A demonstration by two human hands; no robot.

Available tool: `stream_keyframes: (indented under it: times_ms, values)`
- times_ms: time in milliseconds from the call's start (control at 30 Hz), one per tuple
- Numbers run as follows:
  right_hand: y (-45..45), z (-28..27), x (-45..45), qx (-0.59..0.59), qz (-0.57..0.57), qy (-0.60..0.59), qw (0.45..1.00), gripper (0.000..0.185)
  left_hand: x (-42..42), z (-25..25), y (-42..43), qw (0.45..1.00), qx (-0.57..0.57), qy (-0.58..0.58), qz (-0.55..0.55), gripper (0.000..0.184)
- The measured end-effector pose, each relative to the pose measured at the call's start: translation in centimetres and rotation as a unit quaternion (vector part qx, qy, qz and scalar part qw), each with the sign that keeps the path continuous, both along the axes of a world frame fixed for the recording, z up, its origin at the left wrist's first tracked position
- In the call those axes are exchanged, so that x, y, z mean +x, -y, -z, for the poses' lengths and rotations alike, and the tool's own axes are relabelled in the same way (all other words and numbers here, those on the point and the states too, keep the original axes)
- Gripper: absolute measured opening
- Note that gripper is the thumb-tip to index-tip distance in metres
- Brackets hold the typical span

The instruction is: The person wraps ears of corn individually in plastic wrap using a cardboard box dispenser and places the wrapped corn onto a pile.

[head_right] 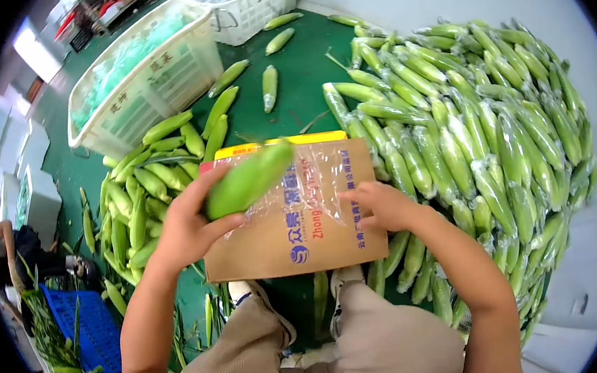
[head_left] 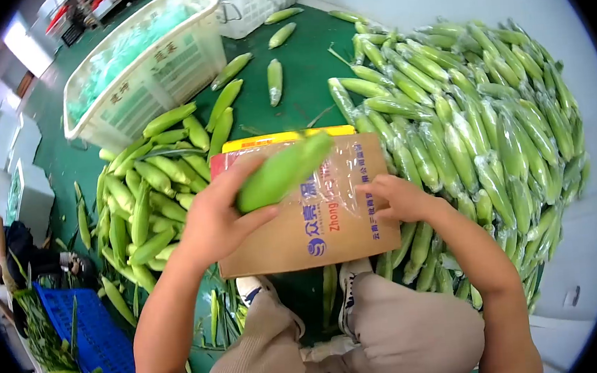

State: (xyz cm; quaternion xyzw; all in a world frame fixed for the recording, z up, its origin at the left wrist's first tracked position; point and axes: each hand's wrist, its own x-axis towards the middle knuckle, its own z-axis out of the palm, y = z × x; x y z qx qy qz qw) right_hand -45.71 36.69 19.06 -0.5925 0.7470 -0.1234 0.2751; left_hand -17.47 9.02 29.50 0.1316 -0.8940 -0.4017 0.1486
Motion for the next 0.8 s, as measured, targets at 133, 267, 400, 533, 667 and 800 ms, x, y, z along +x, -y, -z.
stream_keyframes:
  times_ms: [133, 267, 400, 533, 667, 800]
  values:
    - [1.8, 0.9, -0.7, 0.014, -0.069, -0.097, 0.993, 0.083, -8.2, 7.0, 0.2, 0.978, -0.189, 0.077, 0.048, 0.069]
    - [3.3, 5.6, -0.1, -0.112, -0.062, -0.118, 0.985, 0.042, -9.9, 12.1, 1.6, 0.943, -0.285, 0.149, 0.079, 0.067]
    - [2.4, 7.3, 2.2, -0.261, 0.156, 0.051, 0.951, 0.007, -10.3, 12.1, 2.2, 0.946, -0.272, 0.155, 0.081, 0.070]
    - [5.1, 6.7, 2.9, -0.381, 0.341, 0.177, 0.841, 0.011, -10.2, 11.7, 2.5, 0.950, -0.253, 0.167, 0.077, 0.070]
    - [11.2, 5.9, 1.6, -0.322, 0.199, 0.003, 0.925, 0.016, -10.9, 12.2, 2.2, 0.951, -0.254, 0.160, 0.077, 0.070]
    - [13.4, 5.5, 2.0, -0.233, 0.065, -0.075, 0.967, 0.034, -11.0, 12.0, 2.7, 0.951, -0.256, 0.146, 0.094, 0.072]
